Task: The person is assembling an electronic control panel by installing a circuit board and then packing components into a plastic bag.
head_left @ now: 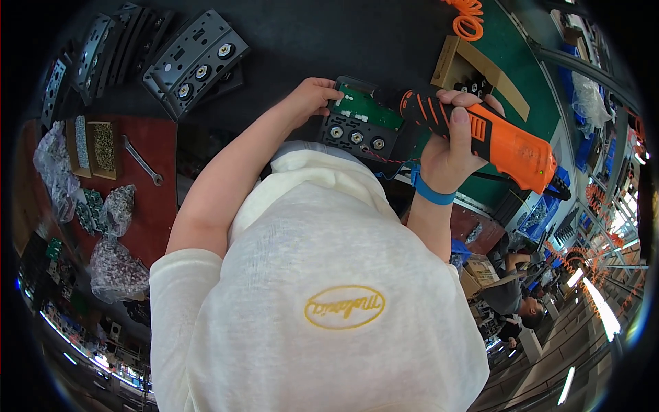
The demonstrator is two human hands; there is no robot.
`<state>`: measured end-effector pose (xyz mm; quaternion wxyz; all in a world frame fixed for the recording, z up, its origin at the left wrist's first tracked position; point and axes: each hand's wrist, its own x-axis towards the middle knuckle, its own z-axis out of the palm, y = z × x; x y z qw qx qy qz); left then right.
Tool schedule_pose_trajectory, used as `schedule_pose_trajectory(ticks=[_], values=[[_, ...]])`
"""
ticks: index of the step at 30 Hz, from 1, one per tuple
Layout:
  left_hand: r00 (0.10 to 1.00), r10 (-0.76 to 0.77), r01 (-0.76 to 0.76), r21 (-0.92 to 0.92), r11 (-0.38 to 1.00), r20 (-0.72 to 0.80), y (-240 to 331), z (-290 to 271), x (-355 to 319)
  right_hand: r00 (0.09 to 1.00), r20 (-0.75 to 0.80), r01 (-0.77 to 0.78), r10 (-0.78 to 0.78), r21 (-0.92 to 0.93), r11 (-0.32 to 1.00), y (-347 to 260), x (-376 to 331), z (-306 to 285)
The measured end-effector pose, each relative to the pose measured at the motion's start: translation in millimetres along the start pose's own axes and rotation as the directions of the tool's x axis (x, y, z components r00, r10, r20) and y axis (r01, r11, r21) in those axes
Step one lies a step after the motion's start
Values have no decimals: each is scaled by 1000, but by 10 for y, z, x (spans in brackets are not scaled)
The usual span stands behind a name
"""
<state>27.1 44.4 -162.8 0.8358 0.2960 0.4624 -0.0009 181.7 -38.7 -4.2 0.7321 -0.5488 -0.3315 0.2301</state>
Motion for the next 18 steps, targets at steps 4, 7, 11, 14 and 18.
schedule_pose_trajectory(ticks=[4,7,11,14,18], values=[[1000,-4,4,-5,1000,9,2,3,-4,1000,19,6,-6,2,1000,38,-14,48],[1000,-8,8,1,1000,2,11,11,-7,999,41,20,-20,-5,1000,45,-14,75],[1000,4,-4,10,1000,-15,2,25,-5,992,112,66,-61,-46,997,18,-79,185],[999,35,-35,21,999,-37,-30,47,9,971,227,83,-68,-55,995,20,-125,301],[995,69,-66,43,997,-74,-26,72,-3,933,356,102,-59,-102,990,25,-108,408]])
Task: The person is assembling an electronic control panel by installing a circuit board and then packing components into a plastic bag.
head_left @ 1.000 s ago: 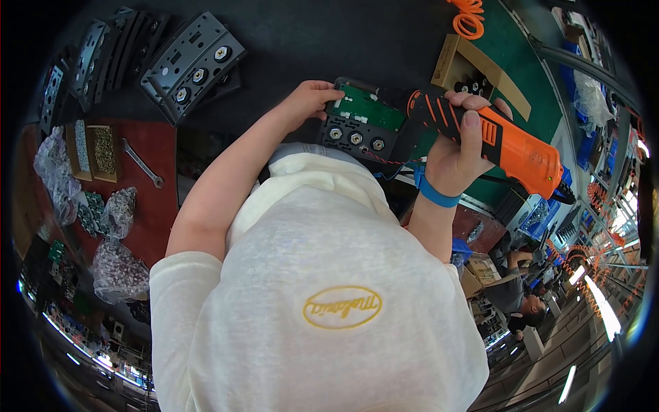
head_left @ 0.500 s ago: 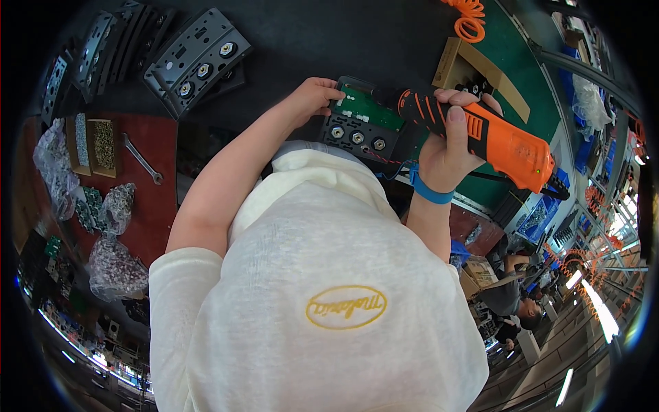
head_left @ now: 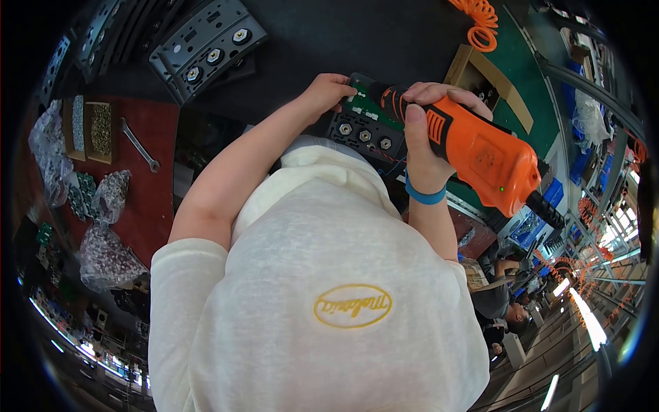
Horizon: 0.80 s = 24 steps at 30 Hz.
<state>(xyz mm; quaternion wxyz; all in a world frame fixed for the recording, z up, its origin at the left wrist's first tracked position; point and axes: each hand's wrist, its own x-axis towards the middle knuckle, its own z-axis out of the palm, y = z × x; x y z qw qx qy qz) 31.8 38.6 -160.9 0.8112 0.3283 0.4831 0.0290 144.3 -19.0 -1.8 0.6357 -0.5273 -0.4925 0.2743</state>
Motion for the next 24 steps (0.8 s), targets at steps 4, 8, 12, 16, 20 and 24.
schedule_pose_trajectory(ticks=[4,8,12,16,20,24], values=[[1000,12,-12,10,1000,-6,-30,-9,12,999,47,-3,2,11,1000,26,24,29],[1000,24,-24,1,1000,9,-35,-13,24,998,62,-4,2,37,999,58,47,61],[1000,5,-4,13,1000,-18,-24,7,10,996,84,28,-32,42,999,62,33,25],[999,33,-32,63,998,-7,-59,-1,45,993,118,15,-14,-7,1000,-98,-43,-40],[999,44,-43,99,994,-13,-21,-15,50,979,198,33,-50,92,995,-290,-140,-123],[1000,11,-11,106,994,4,48,-57,-8,991,92,-102,96,60,993,-226,-342,-179]])
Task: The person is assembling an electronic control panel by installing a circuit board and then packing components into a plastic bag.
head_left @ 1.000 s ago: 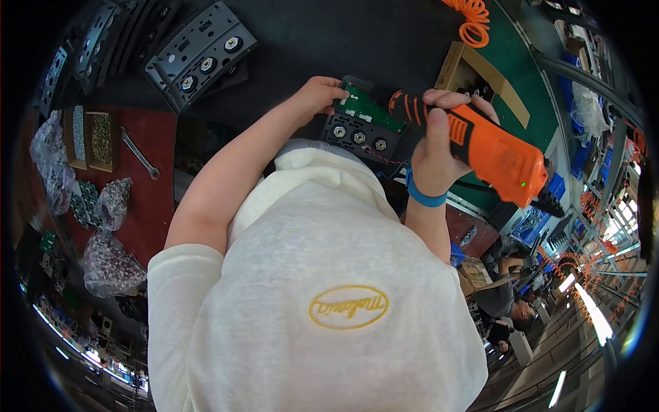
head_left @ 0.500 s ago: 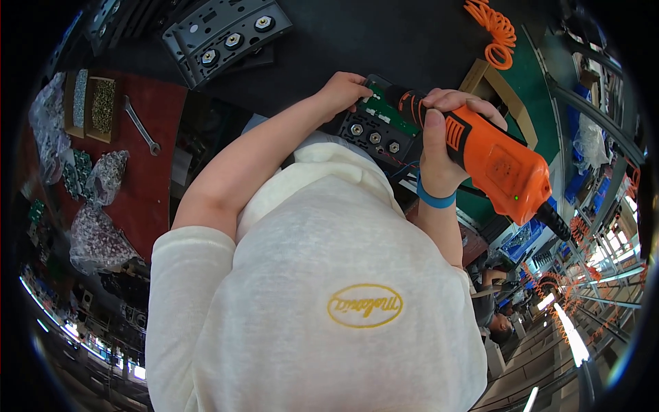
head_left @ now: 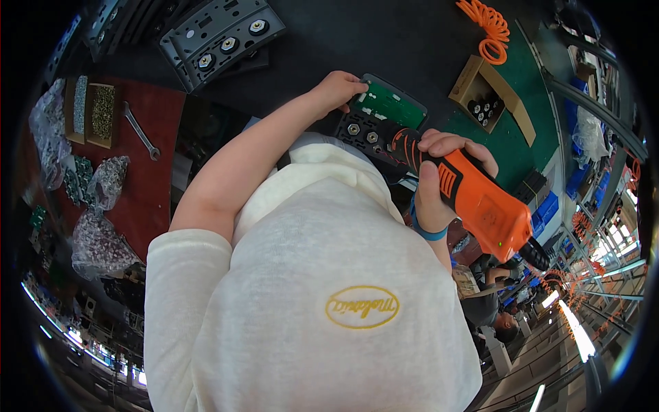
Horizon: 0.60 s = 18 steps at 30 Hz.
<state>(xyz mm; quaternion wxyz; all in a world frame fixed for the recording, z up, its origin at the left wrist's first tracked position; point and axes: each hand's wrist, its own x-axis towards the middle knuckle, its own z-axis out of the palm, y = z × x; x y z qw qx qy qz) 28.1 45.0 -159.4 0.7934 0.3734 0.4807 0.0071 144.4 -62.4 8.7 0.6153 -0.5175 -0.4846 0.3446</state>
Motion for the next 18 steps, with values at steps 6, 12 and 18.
schedule_pose_trajectory(ticks=[6,12,18], values=[[996,10,22,-377,926,83,80,-224,-324,987,-157,47,-42,27,999,-94,-54,9],[946,128,93,-629,772,297,14,-216,-523,977,-207,72,-51,92,993,-167,-36,19],[940,129,108,-633,766,316,13,-179,-585,973,-224,65,-45,83,994,-183,-72,21]])
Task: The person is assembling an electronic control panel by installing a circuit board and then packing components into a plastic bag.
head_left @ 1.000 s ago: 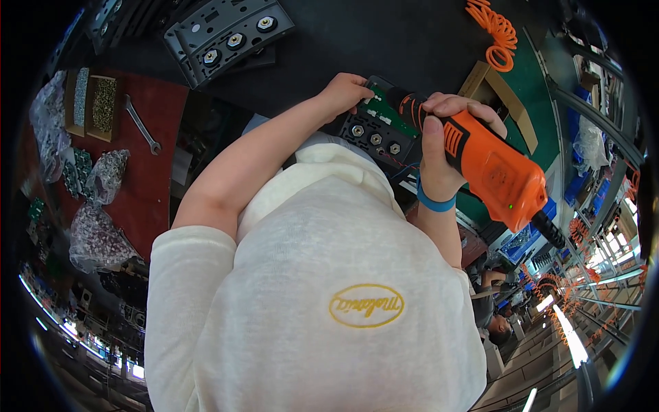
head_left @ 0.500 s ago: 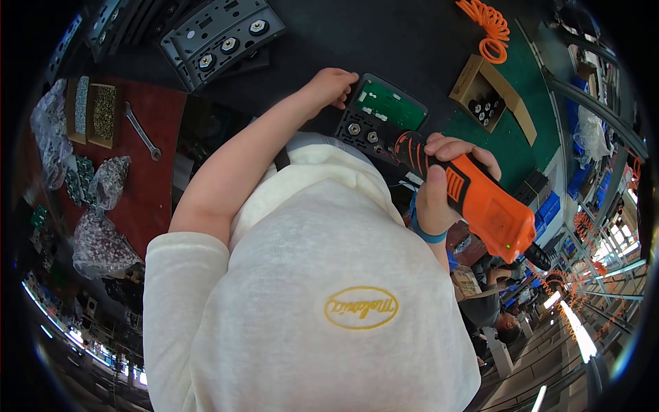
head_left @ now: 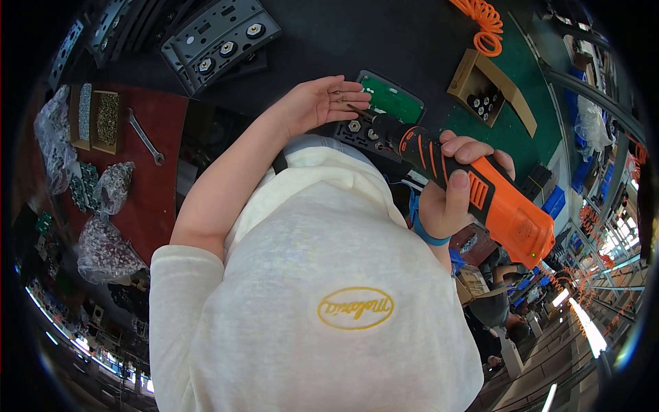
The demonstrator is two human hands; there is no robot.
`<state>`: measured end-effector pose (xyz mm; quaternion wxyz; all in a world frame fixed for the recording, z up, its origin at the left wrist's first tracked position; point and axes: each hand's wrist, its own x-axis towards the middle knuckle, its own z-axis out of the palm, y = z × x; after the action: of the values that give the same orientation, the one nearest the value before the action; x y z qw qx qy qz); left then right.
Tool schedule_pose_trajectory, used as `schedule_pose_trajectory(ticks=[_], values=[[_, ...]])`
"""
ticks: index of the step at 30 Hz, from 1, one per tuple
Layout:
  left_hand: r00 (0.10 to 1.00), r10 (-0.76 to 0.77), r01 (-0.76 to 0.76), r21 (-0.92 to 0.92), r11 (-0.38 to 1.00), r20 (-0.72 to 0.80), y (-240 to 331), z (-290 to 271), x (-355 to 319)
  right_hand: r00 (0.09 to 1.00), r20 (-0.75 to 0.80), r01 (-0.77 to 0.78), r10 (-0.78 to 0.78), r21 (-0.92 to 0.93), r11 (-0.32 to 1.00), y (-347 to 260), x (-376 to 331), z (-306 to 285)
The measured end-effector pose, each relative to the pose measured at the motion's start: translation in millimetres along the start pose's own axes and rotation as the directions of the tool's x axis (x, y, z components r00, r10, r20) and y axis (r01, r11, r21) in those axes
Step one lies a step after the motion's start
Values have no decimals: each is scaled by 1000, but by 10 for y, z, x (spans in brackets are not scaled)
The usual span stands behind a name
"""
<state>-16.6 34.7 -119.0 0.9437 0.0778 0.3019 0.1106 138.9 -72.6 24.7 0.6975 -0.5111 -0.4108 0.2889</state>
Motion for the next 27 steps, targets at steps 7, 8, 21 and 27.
schedule_pose_trajectory(ticks=[7,8,21,27], values=[[999,-14,13,30,999,32,-26,39,-31,1000,-15,11,-11,6,1000,8,-22,0],[999,-14,13,31,999,32,-31,38,-31,1000,-19,6,-6,11,1000,7,-26,-4],[985,-52,68,96,993,-164,-77,-113,-20,997,-80,31,-23,98,995,-6,32,-29],[977,-70,81,46,996,-202,-96,-76,-18,998,-53,28,-23,93,995,1,35,-33]])
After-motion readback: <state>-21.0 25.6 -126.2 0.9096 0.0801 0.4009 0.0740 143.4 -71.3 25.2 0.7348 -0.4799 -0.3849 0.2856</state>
